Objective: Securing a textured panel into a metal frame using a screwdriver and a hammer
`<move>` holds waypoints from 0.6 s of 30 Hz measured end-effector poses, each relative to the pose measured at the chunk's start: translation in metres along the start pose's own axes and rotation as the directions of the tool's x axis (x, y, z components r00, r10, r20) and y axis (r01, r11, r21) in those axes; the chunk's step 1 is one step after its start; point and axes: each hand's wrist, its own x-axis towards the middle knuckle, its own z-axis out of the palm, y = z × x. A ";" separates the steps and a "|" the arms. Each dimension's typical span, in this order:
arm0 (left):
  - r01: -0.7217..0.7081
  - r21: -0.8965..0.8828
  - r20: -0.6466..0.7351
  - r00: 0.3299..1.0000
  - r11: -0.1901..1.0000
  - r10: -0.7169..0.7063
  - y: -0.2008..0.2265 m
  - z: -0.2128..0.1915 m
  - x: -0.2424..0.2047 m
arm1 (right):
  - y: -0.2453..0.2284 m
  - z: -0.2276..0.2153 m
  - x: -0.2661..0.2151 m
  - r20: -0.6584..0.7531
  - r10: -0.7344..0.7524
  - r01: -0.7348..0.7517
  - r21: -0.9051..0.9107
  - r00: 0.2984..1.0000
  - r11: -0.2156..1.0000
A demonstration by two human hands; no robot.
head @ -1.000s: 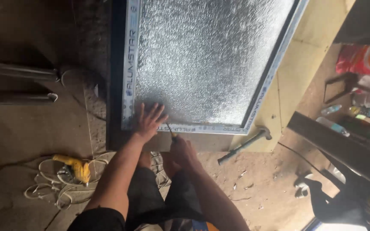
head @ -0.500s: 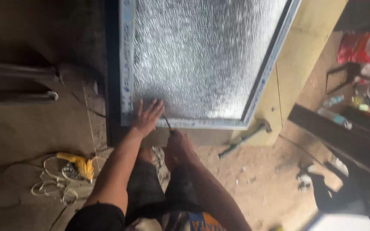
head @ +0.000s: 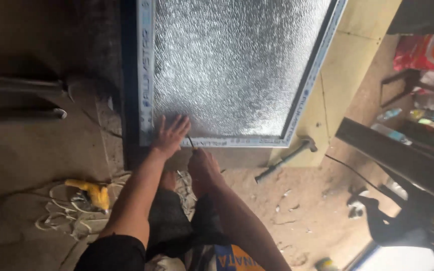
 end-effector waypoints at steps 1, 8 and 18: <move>0.011 0.015 -0.020 1.000 1.000 -0.011 -0.002 -0.002 0.000 | 0.002 0.001 -0.003 -0.016 -0.022 0.022 0.000 1.000 1.000; 0.014 0.071 -0.027 1.000 0.997 -0.012 -0.008 -0.007 0.008 | -0.048 -0.043 -0.057 -0.026 -0.090 0.090 0.020 0.996 0.996; 0.057 0.038 0.009 0.998 0.998 -0.057 0.005 0.005 0.000 | 0.010 0.019 0.029 0.015 -0.027 0.027 -0.034 1.000 0.999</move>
